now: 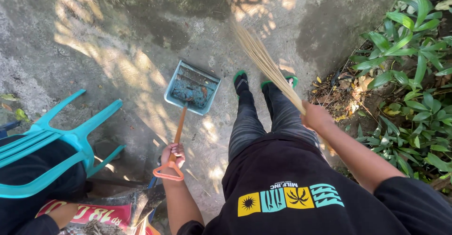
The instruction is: The person sweeps dry leaves and debris on a concrete path using a traditional broom and a dustpan. They gather the debris into a pile and sweep it into the dustpan, then walk to a different spot to empty the dustpan and continue sweeping.
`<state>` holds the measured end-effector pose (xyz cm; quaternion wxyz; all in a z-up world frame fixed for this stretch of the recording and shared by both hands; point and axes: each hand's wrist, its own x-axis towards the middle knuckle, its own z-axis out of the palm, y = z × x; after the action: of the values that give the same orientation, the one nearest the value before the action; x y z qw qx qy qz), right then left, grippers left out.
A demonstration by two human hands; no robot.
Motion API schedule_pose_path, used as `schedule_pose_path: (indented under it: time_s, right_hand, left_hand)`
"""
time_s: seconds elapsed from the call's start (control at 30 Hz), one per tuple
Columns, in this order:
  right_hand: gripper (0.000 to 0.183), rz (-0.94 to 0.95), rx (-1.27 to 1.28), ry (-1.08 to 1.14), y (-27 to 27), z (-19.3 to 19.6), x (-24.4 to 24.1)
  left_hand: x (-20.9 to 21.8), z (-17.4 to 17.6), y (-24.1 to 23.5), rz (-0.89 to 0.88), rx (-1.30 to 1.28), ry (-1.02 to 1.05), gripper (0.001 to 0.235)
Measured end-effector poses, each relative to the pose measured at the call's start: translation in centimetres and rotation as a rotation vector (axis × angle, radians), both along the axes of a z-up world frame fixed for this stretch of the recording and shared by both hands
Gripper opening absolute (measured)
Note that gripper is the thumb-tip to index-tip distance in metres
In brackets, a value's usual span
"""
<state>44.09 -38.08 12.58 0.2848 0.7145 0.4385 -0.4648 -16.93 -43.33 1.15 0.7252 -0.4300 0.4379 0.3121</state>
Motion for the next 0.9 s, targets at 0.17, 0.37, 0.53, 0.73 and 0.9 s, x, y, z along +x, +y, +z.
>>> schedule_pose_path:
  time_s: [0.17,0.37,0.53,0.73,0.9]
  right_hand:
    - [0.055,0.102,-0.112,0.073,-0.2,-1.2,-2.1]
    - [0.061,0.242,-0.065,0.195,1.8,4.1,-1.3]
    - [0.055,0.166,0.120,0.124,12.1,5.7,-4.0]
    - [0.040,0.204,0.362,0.086,20.5,-10.9,-8.9]
    - [0.033,0.477,0.174,0.124,15.2,-14.1,-10.6]
  left_hand:
    - [1.8,-4.9,-0.6,0.189,0.038,-0.012,0.014]
    - [0.6,-2.5,-0.7,0.133,0.060,0.113,0.009]
    - [-0.9,-0.7,-4.2,0.125,0.060,-0.004,0.009]
    - [-0.6,-0.7,-6.1,0.274,0.031,-0.108,0.012]
    - [-0.3,-4.0,-2.5,0.268,0.037,0.024,0.014]
